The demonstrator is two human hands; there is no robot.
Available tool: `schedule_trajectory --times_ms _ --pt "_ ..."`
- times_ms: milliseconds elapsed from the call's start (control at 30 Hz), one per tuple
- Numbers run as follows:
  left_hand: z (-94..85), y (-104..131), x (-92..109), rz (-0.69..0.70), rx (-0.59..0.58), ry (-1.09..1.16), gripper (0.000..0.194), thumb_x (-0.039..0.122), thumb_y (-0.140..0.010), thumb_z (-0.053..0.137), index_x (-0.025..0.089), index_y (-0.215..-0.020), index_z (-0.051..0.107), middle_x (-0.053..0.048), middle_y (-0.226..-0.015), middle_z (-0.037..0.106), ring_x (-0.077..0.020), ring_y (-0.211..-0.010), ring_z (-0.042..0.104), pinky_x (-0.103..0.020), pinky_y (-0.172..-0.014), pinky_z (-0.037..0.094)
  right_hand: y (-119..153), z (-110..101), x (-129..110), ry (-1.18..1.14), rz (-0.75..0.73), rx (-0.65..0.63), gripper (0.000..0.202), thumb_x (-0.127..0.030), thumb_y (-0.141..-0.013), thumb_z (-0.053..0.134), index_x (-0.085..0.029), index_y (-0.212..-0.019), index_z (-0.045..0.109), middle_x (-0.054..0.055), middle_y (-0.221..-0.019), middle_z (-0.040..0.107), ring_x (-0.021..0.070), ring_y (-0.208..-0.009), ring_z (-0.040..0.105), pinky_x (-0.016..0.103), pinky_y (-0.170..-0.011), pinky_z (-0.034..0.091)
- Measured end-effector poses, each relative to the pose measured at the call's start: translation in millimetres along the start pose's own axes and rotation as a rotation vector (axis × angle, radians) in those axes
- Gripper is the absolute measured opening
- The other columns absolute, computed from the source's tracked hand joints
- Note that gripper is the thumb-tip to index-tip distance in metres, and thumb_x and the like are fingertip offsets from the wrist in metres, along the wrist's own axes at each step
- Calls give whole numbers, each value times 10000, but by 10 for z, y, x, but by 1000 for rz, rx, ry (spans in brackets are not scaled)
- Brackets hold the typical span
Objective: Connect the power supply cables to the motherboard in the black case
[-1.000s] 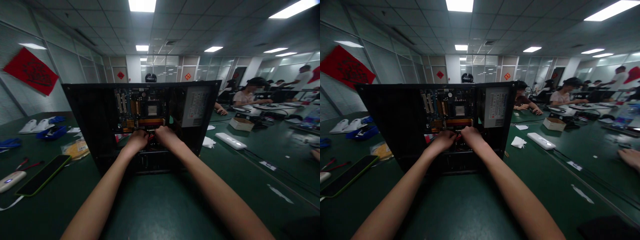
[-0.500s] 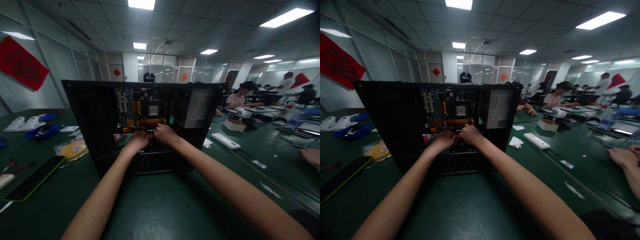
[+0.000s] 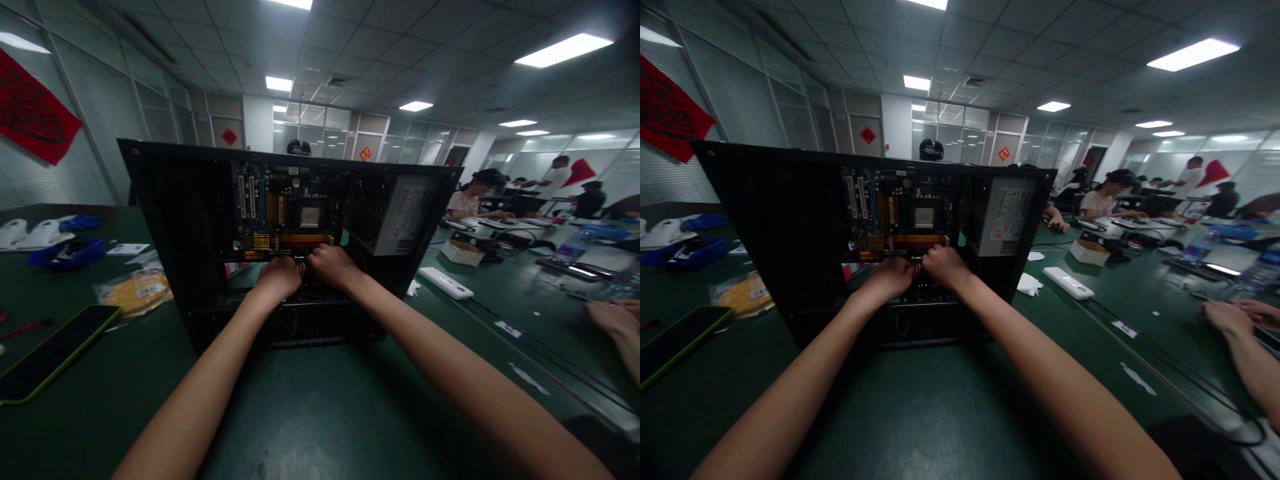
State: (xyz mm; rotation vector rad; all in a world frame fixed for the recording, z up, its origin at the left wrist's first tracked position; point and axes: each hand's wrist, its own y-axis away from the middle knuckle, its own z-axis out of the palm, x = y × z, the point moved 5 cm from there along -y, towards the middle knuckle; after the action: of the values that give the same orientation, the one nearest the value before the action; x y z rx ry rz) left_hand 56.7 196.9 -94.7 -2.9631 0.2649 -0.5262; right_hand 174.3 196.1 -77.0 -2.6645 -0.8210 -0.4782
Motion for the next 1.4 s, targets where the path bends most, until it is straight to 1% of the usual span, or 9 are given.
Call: schedule_trajectory --times_ms 267,467,600,700,800,867,1067,1267,1400 --pt "8 -16 5 -2 -2 4 358 341 -965 431 178 -1008 747 -168 -1072 759 -285 -997 712 -323 -783 495 -5 16 107 -121 139 30 282 -160 -971 444 -95 -1113 679 193 -1074 714 301 -1009 690 332 -790 524" --pt "-29 50 31 55 52 0 400 419 -1004 436 175 -995 753 -146 -1038 763 -274 -989 704 -318 -812 475 138 23 147 -223 208 38 237 -154 -966 481 -117 -1108 666 173 -1104 716 276 -1000 702 300 -792 512" --pt "-15 77 41 104 12 -6 406 543 -924 594 171 -992 741 -121 -959 758 -270 -902 702 -309 -751 468 236 54 165 -248 265 18 257 -156 -974 460 -121 -1116 672 176 -1021 733 288 -932 726 309 -742 516" --pt "-5 71 14 69 10 -59 374 496 -864 697 167 -1037 735 -126 -1036 740 -285 -977 686 -311 -783 473 250 64 176 -274 293 -12 304 -240 -1004 440 -120 -1081 709 193 -1017 736 297 -925 732 323 -747 525" --pt "-17 75 11 39 39 -108 365 465 -877 691 159 -1073 729 -145 -1148 706 -293 -1074 658 -315 -848 475 239 74 173 -293 302 -70 325 -270 -995 465 -114 -1060 743 208 -1040 737 306 -937 732 333 -762 534" --pt "-33 90 32 34 50 -130 369 475 -886 678 152 -1056 731 -152 -1151 700 -297 -1075 656 -321 -849 479 233 65 166 -291 303 -82 327 -268 -985 479 -108 -1078 749 218 -1055 735 311 -953 729 337 -774 539" --pt "-97 152 91 21 63 -211 364 479 -924 612 161 -1049 733 -148 -1049 727 -308 -978 684 -344 -757 488 239 36 142 -291 290 -70 342 -252 -979 469 -96 -1082 755 221 -1050 737 312 -949 733 339 -759 552" --pt "-145 194 133 60 106 -305 385 483 -934 585 143 -999 753 -172 -958 735 -341 -943 693 -378 -741 487 248 42 140 -299 291 -50 338 -262 -981 476 -98 -1067 759 215 -1019 741 303 -935 737 333 -755 552" --pt "-161 191 159 79 68 -250 376 462 -932 584 131 -925 764 -160 -858 731 -318 -874 691 -366 -725 474 252 49 135 -311 293 -54 337 -269 -982 481 -102 -1073 760 211 -1032 742 305 -943 733 339 -767 548"
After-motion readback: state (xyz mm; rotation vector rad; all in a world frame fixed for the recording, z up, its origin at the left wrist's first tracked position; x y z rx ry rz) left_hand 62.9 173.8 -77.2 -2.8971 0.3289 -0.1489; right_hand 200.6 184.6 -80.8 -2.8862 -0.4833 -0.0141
